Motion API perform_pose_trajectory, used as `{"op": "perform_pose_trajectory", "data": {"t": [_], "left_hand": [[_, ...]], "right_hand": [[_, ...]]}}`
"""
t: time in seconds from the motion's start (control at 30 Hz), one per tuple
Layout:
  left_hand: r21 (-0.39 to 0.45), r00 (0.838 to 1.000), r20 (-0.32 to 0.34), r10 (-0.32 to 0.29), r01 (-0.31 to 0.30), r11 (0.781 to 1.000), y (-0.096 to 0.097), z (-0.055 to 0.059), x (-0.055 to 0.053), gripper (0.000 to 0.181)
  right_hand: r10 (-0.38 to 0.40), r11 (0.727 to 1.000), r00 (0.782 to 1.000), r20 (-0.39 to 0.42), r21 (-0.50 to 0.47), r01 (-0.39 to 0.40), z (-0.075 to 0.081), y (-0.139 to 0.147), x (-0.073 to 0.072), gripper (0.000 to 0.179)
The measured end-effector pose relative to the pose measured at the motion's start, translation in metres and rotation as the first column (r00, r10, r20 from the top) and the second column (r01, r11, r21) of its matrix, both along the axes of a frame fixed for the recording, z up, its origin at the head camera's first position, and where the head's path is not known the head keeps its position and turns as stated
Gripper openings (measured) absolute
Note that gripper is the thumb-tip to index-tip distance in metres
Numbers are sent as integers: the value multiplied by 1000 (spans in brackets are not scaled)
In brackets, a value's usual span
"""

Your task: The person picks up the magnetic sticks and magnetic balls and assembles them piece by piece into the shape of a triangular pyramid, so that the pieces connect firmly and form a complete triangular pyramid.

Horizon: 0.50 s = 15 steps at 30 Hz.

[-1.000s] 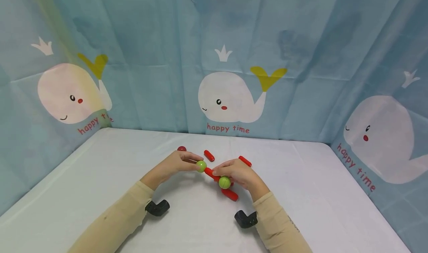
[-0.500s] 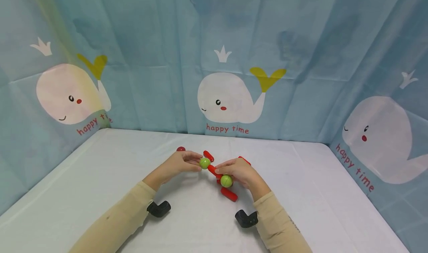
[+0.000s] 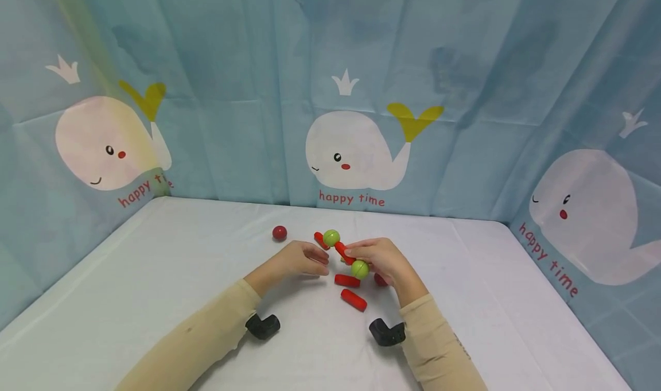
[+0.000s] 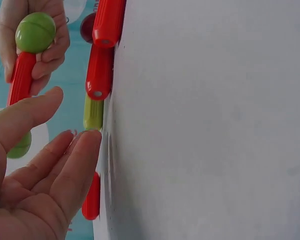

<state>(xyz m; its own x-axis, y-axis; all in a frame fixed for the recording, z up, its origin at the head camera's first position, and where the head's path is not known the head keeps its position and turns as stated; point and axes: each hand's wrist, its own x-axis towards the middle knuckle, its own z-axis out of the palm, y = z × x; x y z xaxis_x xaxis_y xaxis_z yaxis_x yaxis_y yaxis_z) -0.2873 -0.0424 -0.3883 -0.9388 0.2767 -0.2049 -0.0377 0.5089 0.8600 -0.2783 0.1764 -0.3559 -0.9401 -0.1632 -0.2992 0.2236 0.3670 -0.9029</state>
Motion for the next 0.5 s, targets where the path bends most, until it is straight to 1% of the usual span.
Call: {"op": "perform_pose_trajectory", "data": {"t": [0.07,0.13,0.27,0.43,0.5], "left_hand": [[0,1000,24,9,-9,1000,6,0,1,32],[-10,1000,26,4,-4,1000,10,1,2,29],[-59,1000,0,-30,30,998,15,3,3,23],[-116,996,-29,-79,75,990,22,3,3,22],[-131,995,-36,-89,84,988,26,2,2,22]], "right_hand": [[-13,1000,1000,1,2,13,1,1,0,38],[-18,1000,1000,3,4,18,1,2,-1,39],[-25,1000,1000,8,-1,25,1,3,-1,39],[-28,1000,1000,9,-2,28,1,3,0,39],[-28,1000,1000,9,-3,28,2,2,1,39]]}}
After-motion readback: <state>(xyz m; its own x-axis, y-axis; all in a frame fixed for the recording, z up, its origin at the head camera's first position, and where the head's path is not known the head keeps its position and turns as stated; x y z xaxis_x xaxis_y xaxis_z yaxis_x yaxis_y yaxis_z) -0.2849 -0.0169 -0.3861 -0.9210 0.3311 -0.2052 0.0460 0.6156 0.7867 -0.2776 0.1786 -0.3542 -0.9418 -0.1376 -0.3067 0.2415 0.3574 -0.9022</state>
